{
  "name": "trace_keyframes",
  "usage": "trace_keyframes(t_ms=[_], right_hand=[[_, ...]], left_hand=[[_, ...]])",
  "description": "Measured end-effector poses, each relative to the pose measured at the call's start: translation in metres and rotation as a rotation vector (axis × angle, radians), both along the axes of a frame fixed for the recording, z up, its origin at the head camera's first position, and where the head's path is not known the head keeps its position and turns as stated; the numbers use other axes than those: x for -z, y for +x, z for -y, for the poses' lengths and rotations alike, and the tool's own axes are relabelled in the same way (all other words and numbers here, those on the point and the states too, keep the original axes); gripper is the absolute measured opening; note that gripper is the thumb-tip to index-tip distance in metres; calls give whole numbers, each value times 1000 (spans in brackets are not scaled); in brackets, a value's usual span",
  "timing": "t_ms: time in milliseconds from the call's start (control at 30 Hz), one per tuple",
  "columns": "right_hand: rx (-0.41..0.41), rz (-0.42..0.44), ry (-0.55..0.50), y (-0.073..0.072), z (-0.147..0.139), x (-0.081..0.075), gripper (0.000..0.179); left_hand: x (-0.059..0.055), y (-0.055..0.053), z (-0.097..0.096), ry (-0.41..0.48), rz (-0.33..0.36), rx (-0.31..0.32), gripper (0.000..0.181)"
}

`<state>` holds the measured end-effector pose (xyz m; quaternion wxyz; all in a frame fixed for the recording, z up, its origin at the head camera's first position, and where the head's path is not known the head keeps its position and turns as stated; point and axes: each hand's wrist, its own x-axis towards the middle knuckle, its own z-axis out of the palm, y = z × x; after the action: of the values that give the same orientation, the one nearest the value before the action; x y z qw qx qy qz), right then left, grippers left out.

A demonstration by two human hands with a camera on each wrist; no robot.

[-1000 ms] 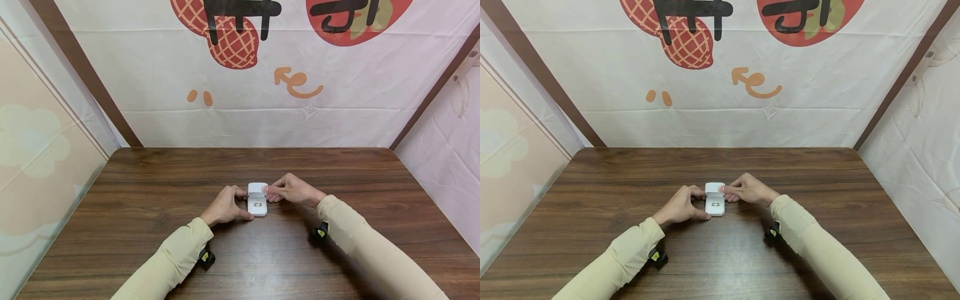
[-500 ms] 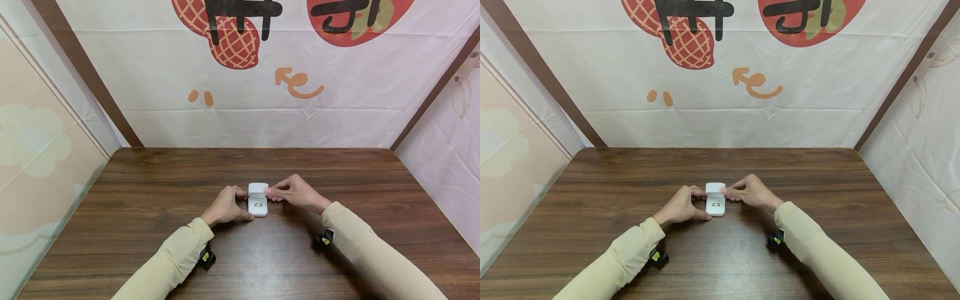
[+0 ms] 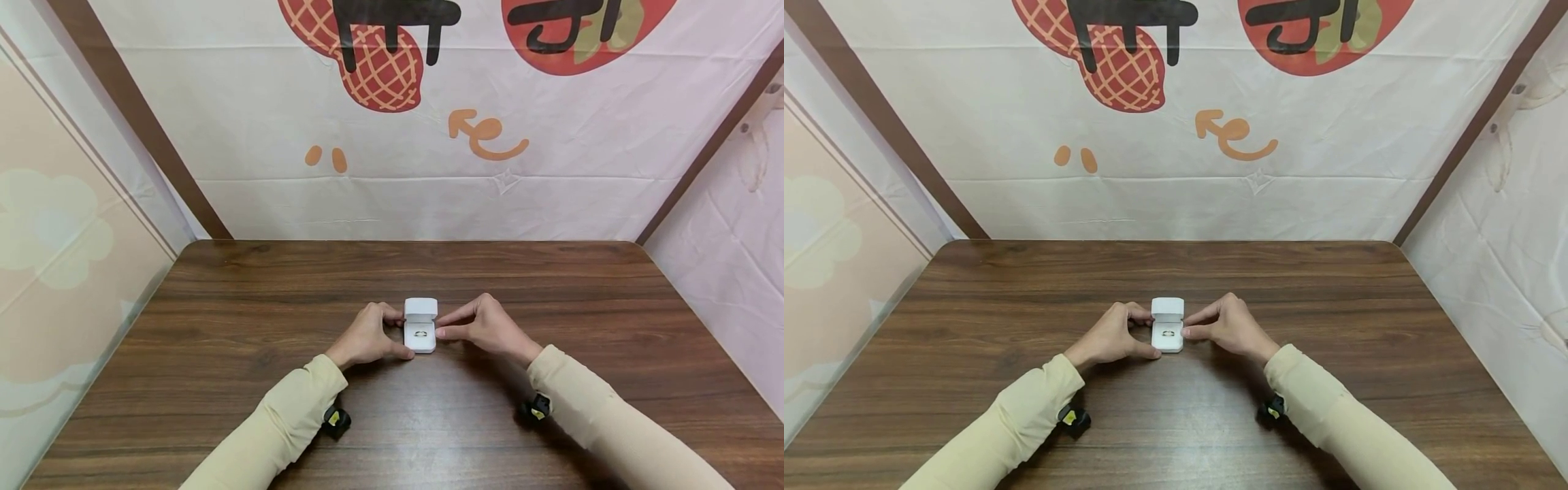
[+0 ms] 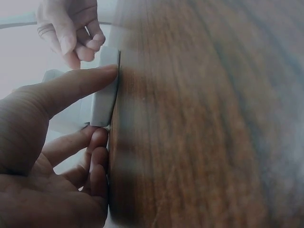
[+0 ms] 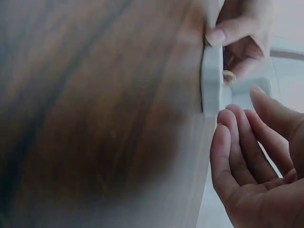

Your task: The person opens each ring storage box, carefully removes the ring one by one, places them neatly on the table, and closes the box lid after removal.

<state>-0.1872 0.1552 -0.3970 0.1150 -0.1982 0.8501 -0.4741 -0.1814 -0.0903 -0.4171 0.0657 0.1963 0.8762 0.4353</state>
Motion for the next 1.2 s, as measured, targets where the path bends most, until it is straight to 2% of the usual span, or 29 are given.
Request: trace_keyframes(t_ms=[133,400,900,1200], right_hand=[[-3,-50,22,2,8,3,14],[42,-140,103,5,20,4,11],[77,-137,149,6,27,3,6],[84,-153,128,6,27,4,5]], left_hand=[[0,0,1,2,-8,14,52],[0,0,1,-8,-14,27,49],[1,1,-1,-8,-4,8,51],[1,0,-2,-21,-16,-9,48]])
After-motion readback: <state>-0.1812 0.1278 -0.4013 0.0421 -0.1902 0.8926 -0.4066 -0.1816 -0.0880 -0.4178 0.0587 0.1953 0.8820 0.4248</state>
